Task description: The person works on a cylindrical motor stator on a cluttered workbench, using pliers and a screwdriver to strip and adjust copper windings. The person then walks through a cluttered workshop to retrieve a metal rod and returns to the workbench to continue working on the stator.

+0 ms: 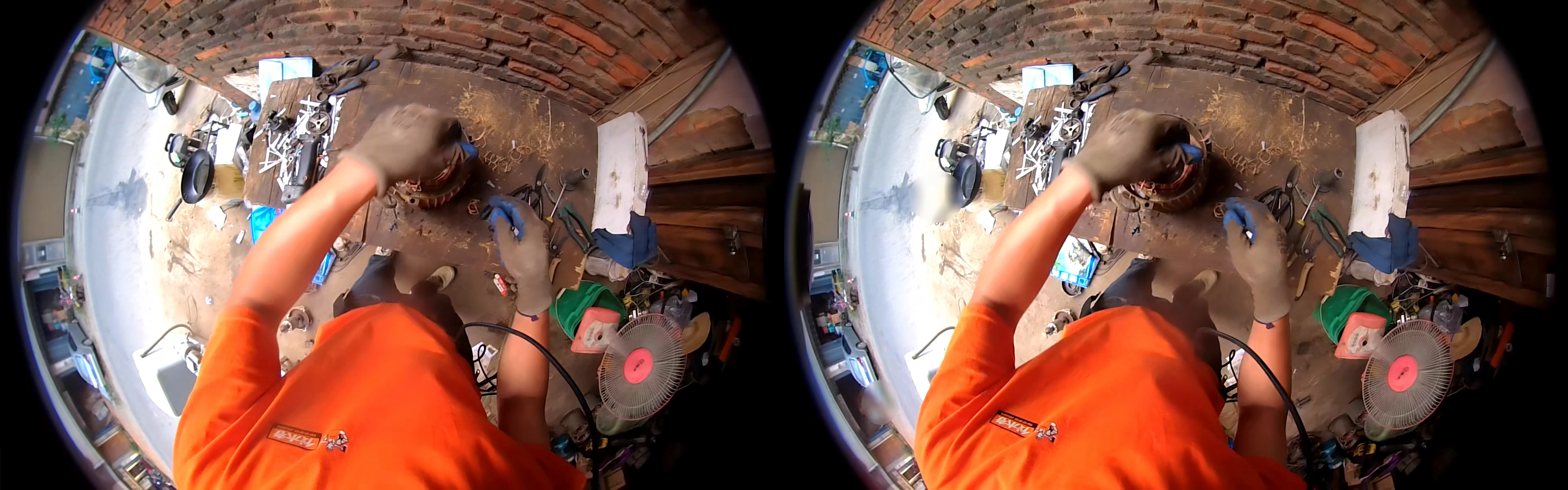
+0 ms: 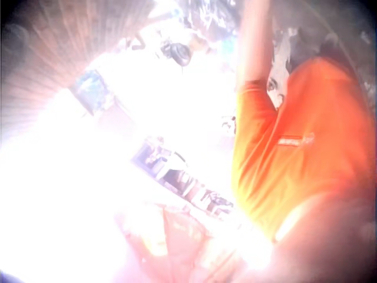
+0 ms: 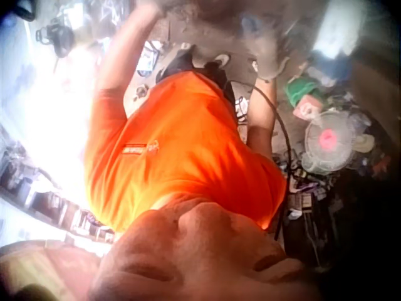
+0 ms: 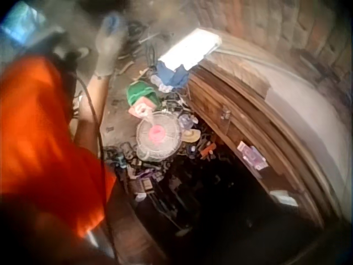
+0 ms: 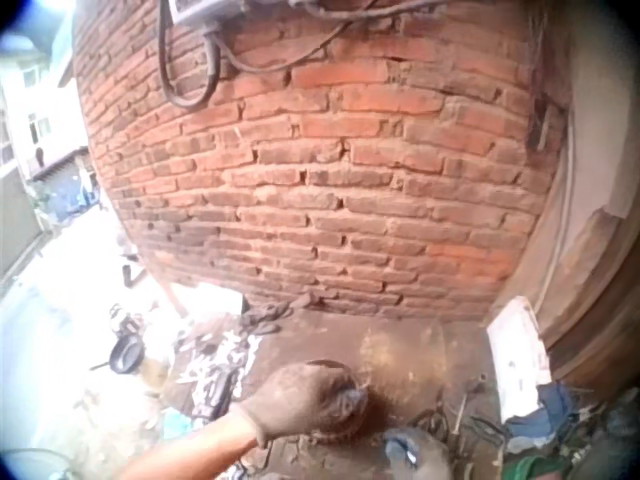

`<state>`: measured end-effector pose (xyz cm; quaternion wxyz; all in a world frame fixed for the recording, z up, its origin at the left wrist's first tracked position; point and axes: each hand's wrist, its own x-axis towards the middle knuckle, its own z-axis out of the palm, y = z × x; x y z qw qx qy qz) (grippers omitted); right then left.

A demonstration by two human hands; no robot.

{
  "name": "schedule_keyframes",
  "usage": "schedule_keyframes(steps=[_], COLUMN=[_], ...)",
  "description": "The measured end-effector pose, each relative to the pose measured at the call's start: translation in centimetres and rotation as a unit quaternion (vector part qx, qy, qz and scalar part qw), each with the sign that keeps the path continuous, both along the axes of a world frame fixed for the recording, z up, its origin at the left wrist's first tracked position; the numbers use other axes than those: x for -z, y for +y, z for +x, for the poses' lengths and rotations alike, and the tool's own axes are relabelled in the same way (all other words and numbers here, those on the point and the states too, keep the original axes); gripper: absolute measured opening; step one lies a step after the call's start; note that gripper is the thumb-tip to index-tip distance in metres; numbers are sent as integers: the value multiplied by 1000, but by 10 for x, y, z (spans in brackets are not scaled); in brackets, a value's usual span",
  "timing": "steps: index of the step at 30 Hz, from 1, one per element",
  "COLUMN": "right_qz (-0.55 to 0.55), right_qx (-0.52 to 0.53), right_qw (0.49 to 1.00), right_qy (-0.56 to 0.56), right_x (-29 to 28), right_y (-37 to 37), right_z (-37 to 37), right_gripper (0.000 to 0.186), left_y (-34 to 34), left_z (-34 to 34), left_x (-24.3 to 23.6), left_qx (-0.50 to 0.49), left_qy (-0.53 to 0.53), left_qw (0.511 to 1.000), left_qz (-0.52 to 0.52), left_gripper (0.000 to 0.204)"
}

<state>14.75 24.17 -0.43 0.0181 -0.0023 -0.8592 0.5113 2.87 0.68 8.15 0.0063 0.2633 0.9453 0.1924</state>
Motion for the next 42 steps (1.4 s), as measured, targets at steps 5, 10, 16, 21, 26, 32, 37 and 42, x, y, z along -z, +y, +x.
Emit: schedule_keyframes(steps=[5,10,16,21,26,32,37,42], right_qz=[-30,-47,-32,37,-3,13,7,-53], right_qx=[55,86,72,31,27,54,102,56], right_qw=[998,988,990,996,998,996,990,995], right_qy=[-31,-120,-120,-71,-59,-73,-95,-59], right_x=[19,41,33,24,37,42,64,42], right_y=[31,43,23,17,18,25,45,15], right_z=[32,61,51,34,26,26,13,-7], right_gripper=[24,26,25,26,26,27,27,30], left_y=[-24,-51,-31,-34,-49,-93,-138,-161], left_z=[-31,-12,31,11,-1,-1,23,38], left_x=[-5,10,30,40,50,-18,-42,38], left_qx=[12,80,-52,-40,34,-201,-236,-267], left_qy=[-95,-173,-90,-183,-241,-344,-317,-324], left_qw=[995,976,979,967,962,882,847,856], left_qz=[-4,-100,-175,-174,-123,251,354,302], left_gripper=[34,26,35,36,34,18,15,22])
